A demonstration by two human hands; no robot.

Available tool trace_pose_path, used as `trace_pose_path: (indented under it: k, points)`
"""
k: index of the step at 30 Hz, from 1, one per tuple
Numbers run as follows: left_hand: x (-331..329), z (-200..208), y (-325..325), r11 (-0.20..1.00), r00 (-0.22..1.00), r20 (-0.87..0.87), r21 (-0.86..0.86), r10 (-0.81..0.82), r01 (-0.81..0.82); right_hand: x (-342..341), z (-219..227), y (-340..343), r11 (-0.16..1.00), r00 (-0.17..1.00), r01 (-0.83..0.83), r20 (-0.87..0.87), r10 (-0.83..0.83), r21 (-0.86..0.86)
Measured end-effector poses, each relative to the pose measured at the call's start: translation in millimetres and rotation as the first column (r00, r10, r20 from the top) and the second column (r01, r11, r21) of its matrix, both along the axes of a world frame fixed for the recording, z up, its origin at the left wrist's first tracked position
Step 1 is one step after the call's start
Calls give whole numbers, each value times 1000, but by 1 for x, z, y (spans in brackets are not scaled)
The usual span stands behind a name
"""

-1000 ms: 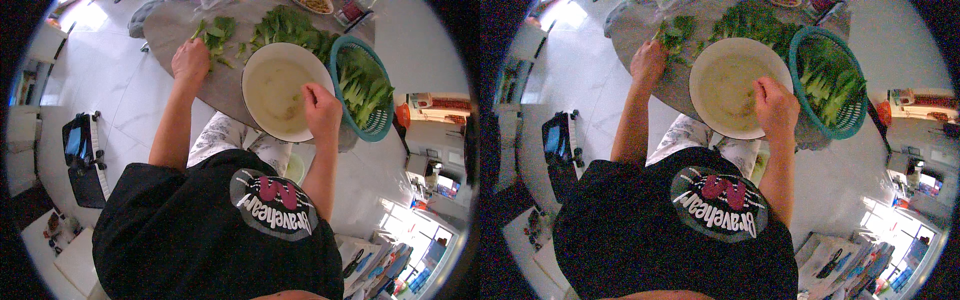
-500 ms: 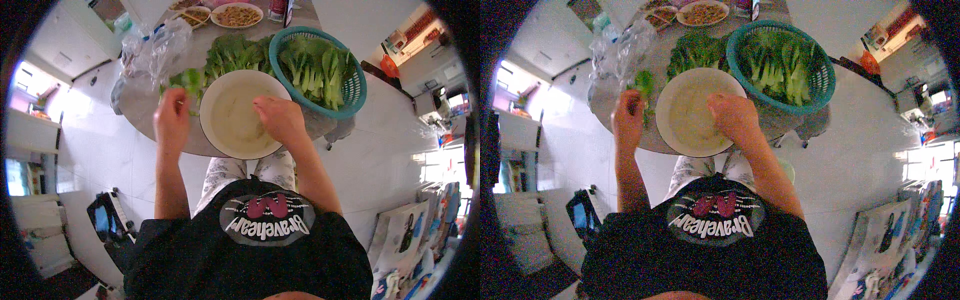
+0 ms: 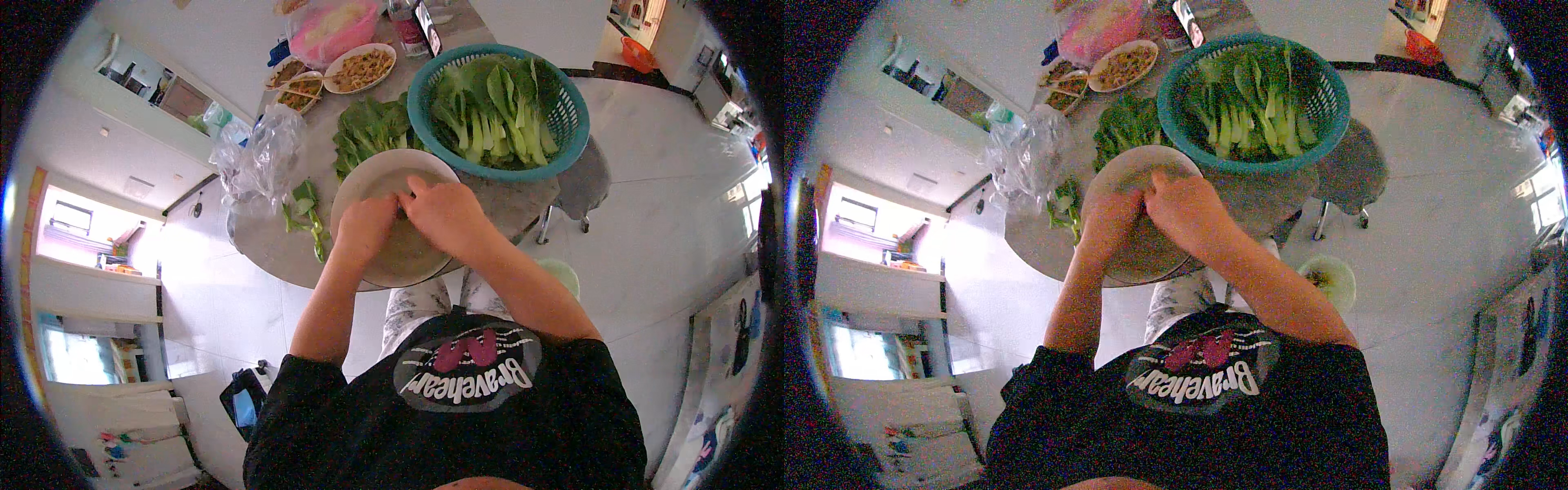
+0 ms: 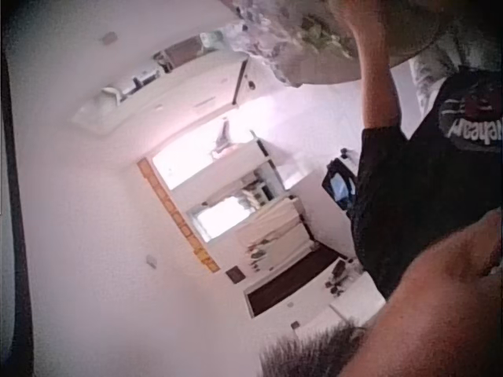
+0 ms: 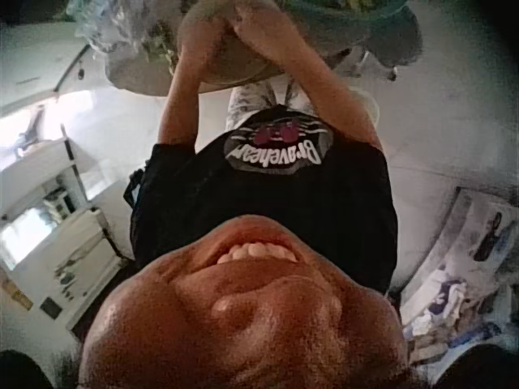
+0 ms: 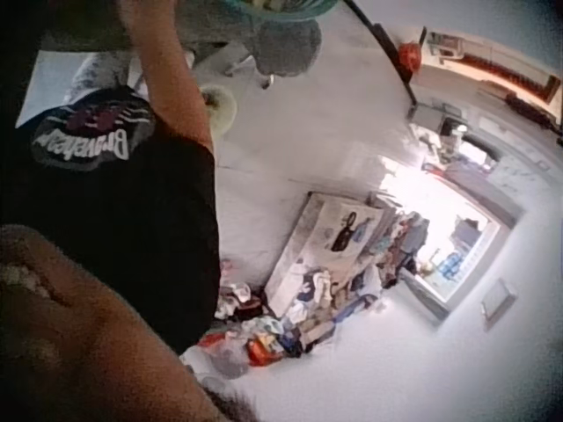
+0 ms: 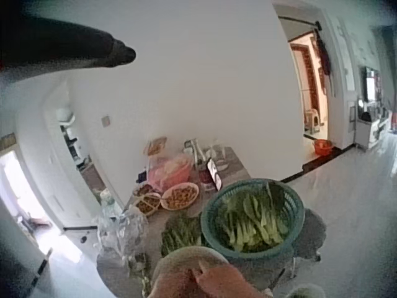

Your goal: The person stands at a table and repeatedly picks up leafy green vegetables, tears off leaves or stems by hand, and places the pieces into a white bowl. The person continues this process with multiple vegetables from a green basket and a pile on the table.

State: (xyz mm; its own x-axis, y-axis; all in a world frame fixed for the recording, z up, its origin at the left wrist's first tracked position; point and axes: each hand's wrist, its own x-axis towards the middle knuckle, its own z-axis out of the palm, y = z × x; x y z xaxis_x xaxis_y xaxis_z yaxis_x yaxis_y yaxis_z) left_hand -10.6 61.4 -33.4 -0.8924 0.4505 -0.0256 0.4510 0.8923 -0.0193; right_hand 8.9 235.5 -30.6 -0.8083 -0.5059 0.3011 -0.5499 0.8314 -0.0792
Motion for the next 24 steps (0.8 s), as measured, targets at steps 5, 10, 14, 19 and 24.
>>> trace_pose_path:
  k: [5,10,14,19,24]
  points:
    - [1,-5,-4,997,998,35,65,-48,45,3,5,5,997,997,-72,12,72,-18]
    - [6,9,4,945,1000,12,327,27,-29,1,2,0,993,999,3,41,2,-122]
    - [13,27,13,862,994,51,495,98,-110,1,9,3,989,997,41,67,-32,-139]
    - [9,20,5,592,960,266,762,85,-264,-1,11,4,971,995,81,81,-65,-224]
    - [10,29,8,459,919,353,797,176,-394,-3,11,2,936,977,170,177,-119,-309]
